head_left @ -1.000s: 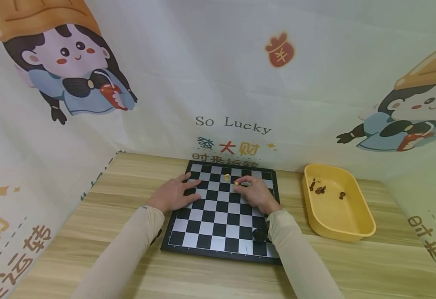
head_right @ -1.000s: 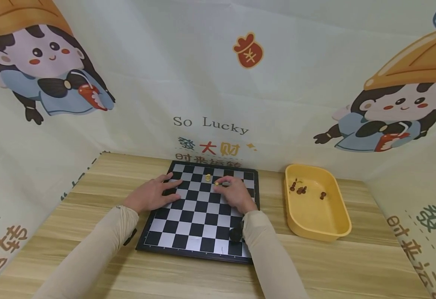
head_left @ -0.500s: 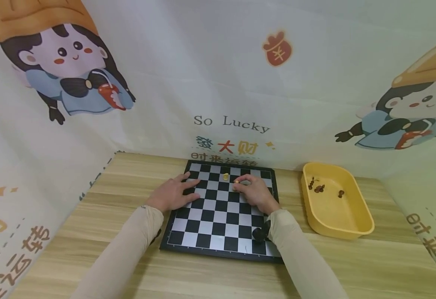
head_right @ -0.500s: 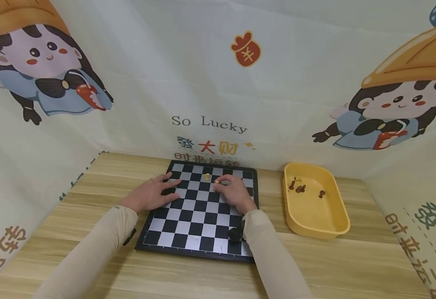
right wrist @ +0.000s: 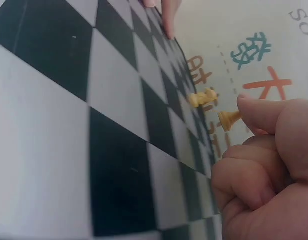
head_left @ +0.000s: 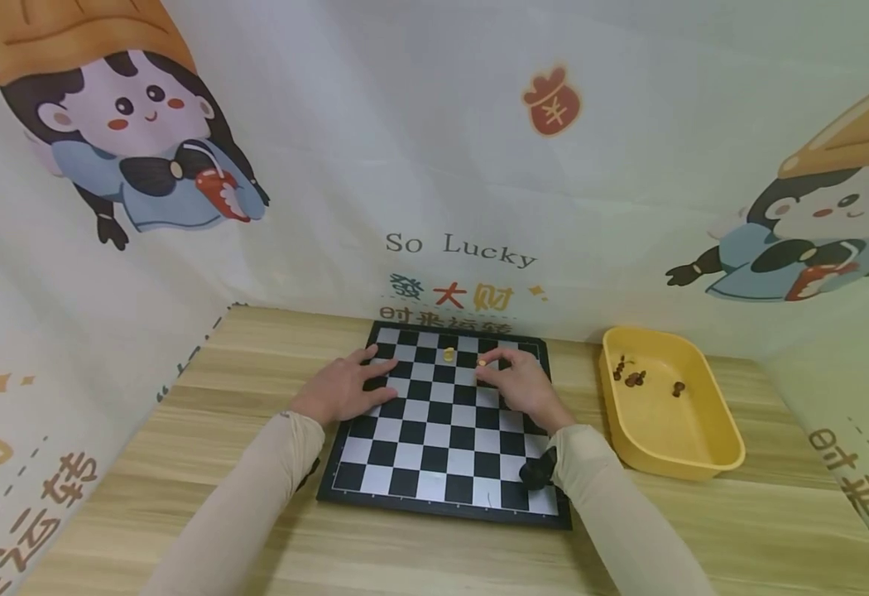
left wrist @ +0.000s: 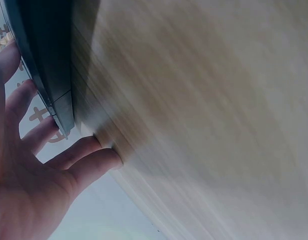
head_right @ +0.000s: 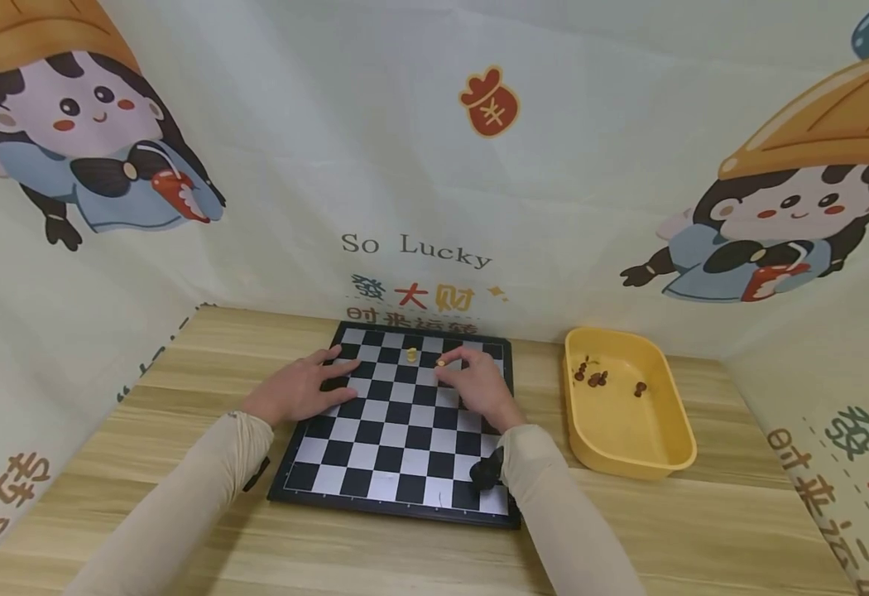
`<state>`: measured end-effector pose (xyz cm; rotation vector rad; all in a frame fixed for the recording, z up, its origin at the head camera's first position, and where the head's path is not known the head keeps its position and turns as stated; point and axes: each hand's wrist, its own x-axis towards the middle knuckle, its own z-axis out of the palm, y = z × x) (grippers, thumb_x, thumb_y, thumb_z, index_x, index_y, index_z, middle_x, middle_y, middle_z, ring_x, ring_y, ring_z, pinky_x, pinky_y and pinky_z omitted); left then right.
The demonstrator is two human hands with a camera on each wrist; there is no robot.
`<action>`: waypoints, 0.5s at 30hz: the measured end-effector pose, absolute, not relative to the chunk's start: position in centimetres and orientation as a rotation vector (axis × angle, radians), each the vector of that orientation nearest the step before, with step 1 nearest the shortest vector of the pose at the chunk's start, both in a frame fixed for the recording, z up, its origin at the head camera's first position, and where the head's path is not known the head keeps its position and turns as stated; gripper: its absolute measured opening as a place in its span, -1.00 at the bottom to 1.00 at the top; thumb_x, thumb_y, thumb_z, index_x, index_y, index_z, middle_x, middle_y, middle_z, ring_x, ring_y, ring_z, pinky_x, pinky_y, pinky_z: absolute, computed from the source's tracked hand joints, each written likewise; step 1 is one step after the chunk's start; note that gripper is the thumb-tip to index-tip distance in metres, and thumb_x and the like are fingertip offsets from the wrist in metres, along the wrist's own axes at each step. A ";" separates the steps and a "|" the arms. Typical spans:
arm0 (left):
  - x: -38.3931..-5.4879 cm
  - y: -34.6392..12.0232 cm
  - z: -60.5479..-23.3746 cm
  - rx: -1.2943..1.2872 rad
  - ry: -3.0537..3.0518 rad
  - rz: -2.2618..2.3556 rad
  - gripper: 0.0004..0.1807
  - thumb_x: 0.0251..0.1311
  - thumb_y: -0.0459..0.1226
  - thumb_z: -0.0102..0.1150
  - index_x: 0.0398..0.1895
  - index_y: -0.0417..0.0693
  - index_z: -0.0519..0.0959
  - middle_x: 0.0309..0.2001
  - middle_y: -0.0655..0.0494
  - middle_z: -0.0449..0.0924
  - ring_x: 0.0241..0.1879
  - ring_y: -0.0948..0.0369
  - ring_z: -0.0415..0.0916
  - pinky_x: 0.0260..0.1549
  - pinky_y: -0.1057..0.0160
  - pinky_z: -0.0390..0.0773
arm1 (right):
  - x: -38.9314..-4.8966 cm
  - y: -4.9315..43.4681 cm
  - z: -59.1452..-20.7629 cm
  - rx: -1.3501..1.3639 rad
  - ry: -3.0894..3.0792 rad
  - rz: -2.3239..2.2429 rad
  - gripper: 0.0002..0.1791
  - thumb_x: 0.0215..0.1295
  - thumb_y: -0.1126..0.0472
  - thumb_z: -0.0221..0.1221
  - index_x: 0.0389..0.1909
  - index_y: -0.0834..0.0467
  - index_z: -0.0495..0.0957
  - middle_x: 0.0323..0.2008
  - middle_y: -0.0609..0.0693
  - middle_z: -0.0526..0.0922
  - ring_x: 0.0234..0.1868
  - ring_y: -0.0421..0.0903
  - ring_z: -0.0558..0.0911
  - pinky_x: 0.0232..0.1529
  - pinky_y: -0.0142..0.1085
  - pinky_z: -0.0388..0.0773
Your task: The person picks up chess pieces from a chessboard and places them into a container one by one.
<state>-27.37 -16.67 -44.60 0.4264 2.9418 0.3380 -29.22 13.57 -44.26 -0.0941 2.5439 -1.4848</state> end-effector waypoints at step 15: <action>-27.5 -16.6 -44.7 0.425 2.950 0.316 -0.29 0.42 0.30 -0.07 0.56 0.34 0.26 0.65 -0.06 0.03 0.53 -0.30 0.17 0.46 -0.23 0.30 | -28.7 17.8 -40.3 -0.173 2.616 -1.424 -0.67 0.47 0.01 0.18 0.10 0.12 0.58 -0.69 -0.20 0.36 -0.76 -0.24 0.19 -0.68 -0.38 0.17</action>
